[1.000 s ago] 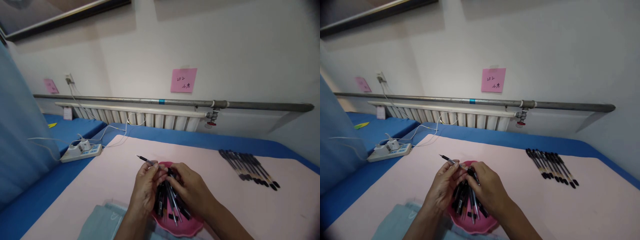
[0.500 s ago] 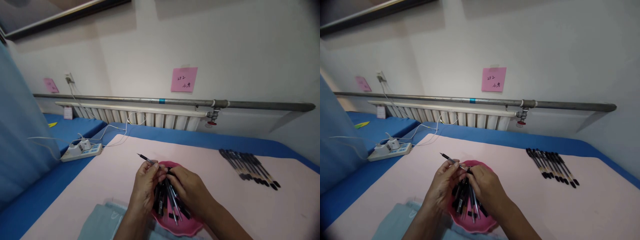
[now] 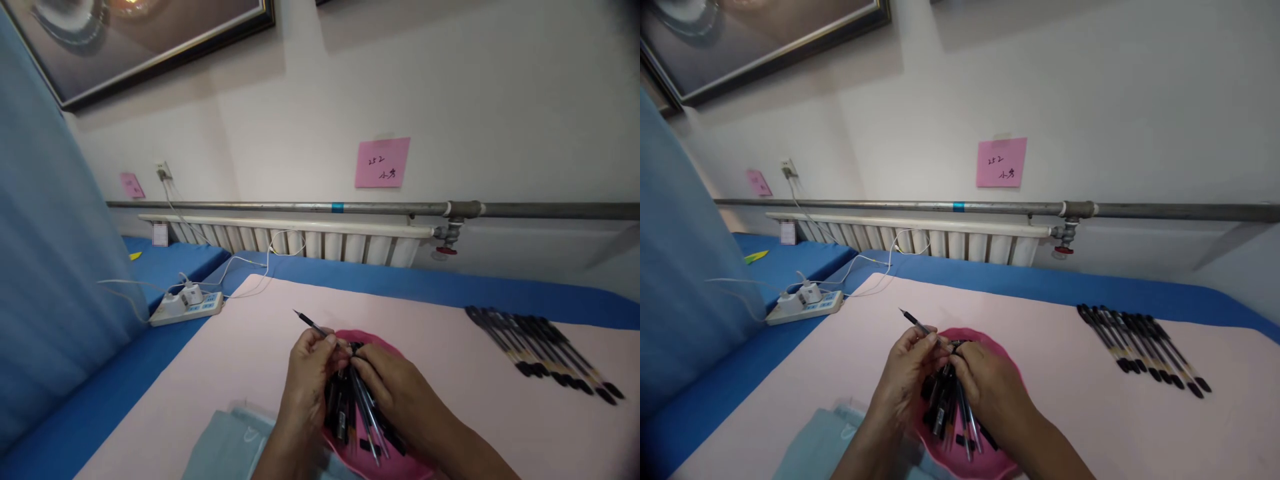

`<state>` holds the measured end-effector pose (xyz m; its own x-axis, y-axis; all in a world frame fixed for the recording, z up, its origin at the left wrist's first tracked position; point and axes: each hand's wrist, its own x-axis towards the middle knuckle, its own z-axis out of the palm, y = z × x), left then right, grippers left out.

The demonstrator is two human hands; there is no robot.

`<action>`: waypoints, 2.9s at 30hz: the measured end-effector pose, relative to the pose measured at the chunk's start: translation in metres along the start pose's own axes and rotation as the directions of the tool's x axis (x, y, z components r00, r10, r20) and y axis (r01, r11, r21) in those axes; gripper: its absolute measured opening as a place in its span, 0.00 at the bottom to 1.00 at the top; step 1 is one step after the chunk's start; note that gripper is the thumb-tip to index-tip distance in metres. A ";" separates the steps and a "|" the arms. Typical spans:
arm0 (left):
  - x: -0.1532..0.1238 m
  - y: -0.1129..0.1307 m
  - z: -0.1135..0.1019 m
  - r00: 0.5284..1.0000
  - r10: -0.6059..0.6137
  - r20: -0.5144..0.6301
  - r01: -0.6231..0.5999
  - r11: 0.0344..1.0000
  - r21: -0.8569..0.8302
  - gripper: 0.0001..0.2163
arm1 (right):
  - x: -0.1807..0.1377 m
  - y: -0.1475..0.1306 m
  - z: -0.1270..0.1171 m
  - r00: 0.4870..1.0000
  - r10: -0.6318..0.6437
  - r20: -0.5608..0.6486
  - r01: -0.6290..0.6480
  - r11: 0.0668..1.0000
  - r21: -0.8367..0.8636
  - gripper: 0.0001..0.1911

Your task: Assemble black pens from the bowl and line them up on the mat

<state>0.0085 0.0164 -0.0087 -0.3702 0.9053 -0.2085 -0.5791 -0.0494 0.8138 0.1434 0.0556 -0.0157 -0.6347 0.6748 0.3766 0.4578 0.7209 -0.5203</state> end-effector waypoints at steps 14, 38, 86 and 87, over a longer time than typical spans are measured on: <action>-0.002 -0.001 -0.004 0.985 0.111 0.134 -0.125 0.987 0.101 0.08 | 0.001 -0.010 0.000 0.990 0.141 0.004 -0.137 0.953 0.271 0.08; 0.004 0.024 -0.013 0.995 0.035 -0.090 -0.038 0.999 -0.022 0.12 | -0.004 -0.003 0.010 0.919 -0.152 0.365 0.179 0.983 -0.043 0.13; -0.005 0.010 -0.003 0.959 -0.199 0.201 0.146 0.957 0.250 0.16 | 0.013 -0.005 -0.005 0.835 0.531 -0.144 -0.211 0.550 0.808 0.05; -0.008 0.007 -0.001 0.946 -0.227 0.230 0.162 0.949 0.271 0.17 | 0.015 -0.002 -0.009 0.778 0.618 -0.115 -0.179 0.393 0.902 0.07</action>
<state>0.0066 0.0086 -0.0015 -0.0516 0.9649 -0.2574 -0.4122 0.2142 0.8856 0.1388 0.0658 -0.0025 -0.1396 0.9884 0.0594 -0.2679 0.0200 -0.9632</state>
